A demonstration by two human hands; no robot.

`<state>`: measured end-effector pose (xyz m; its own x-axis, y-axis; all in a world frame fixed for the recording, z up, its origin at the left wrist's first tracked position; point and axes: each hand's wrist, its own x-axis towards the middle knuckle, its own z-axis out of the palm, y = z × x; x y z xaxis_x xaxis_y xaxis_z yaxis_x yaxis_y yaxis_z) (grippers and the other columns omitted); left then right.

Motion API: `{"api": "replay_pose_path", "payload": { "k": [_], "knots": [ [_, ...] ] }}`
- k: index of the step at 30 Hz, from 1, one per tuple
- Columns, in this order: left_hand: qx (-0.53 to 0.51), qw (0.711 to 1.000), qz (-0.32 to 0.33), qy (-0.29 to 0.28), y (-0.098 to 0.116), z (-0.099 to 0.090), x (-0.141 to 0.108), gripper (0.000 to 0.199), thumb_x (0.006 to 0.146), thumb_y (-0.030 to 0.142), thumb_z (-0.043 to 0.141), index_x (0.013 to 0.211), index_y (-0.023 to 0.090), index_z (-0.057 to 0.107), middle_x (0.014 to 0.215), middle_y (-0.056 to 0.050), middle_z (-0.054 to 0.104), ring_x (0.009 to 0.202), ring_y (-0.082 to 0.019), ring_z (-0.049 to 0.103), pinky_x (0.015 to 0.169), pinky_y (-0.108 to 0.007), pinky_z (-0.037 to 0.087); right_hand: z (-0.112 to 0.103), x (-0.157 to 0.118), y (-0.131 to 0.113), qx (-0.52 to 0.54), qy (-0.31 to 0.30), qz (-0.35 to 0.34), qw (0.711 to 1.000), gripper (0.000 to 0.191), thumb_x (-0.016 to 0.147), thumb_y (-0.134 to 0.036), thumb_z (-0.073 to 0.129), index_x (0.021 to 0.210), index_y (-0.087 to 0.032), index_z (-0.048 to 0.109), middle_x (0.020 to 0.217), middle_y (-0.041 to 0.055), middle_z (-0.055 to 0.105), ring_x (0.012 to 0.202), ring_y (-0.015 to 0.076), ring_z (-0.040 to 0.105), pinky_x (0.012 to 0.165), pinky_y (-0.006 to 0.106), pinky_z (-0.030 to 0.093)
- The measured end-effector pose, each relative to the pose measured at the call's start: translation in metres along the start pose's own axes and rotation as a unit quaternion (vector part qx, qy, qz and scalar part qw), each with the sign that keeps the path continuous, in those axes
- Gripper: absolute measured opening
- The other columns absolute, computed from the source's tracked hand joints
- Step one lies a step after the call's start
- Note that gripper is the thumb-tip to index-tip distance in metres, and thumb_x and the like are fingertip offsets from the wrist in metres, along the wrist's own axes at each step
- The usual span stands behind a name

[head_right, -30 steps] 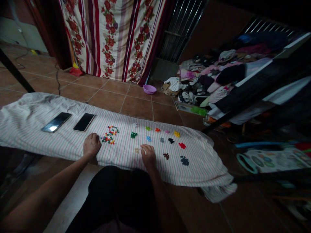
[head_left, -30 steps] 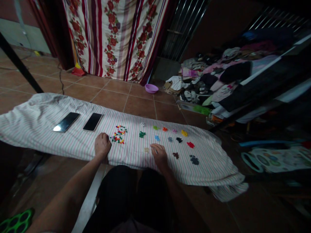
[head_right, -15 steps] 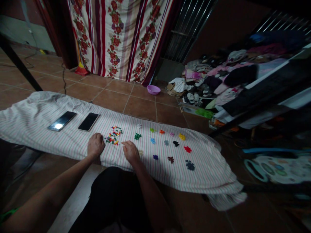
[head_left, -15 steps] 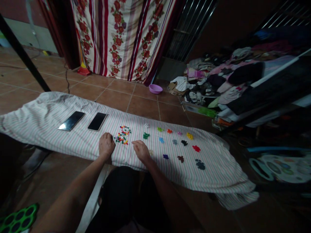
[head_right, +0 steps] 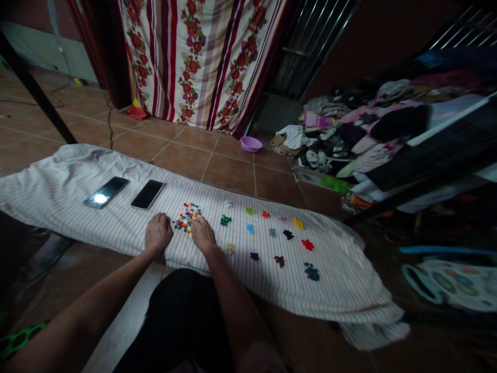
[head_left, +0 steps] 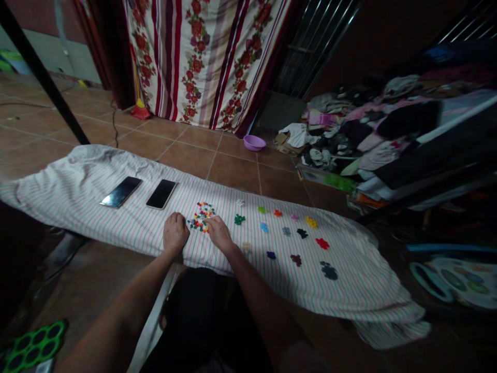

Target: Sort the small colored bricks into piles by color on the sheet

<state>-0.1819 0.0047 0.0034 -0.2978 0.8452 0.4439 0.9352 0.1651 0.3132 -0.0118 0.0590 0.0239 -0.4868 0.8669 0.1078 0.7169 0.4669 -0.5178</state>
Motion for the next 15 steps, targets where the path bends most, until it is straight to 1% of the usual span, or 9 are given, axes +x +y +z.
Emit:
{"api": "replay_pose_path", "payload": {
  "k": [7,10,13,15],
  "knots": [
    [-0.006,1.000,-0.001,0.003,0.001,0.000,0.001,0.017,0.082,0.011,0.041,0.089,0.018,0.055,0.093,-0.012,0.060,0.092,-0.027,0.055,0.086,-0.040,0.042,0.002,0.021,-0.014,-0.018,0.004,0.047,0.999,0.028,0.094,-0.023,0.047,0.107,-0.024,0.071,0.107,0.0068,0.061,0.097,0.0167,0.058,0.088,0.026,0.045],
    [-0.007,1.000,-0.002,0.004,0.001,0.000,0.001,0.017,0.084,0.011,0.040,0.090,0.018,0.055,0.094,-0.013,0.060,0.093,-0.027,0.055,0.085,-0.039,0.042,0.003,0.027,-0.017,-0.028,0.007,0.054,0.998,0.025,0.095,-0.027,0.047,0.099,-0.024,0.072,0.103,0.0061,0.063,0.097,0.0162,0.058,0.087,0.026,0.044],
    [-0.009,1.000,-0.003,0.005,0.001,0.001,0.001,0.018,0.084,0.012,0.040,0.090,0.018,0.055,0.094,-0.013,0.060,0.093,-0.027,0.055,0.085,-0.040,0.042,0.001,0.033,-0.023,-0.058,-0.002,0.082,0.995,0.022,0.093,-0.027,0.050,0.092,-0.023,0.072,0.099,0.0065,0.065,0.096,0.0174,0.059,0.085,0.026,0.044],
    [-0.009,1.000,-0.003,0.005,0.000,0.001,0.001,0.018,0.083,0.011,0.040,0.090,0.018,0.055,0.094,-0.013,0.060,0.092,-0.027,0.055,0.085,-0.040,0.042,-0.001,0.036,-0.028,-0.082,-0.011,0.105,0.991,0.021,0.091,-0.027,0.052,0.091,-0.022,0.072,0.100,0.0081,0.066,0.095,0.0188,0.061,0.082,0.028,0.045]
  ]
}}
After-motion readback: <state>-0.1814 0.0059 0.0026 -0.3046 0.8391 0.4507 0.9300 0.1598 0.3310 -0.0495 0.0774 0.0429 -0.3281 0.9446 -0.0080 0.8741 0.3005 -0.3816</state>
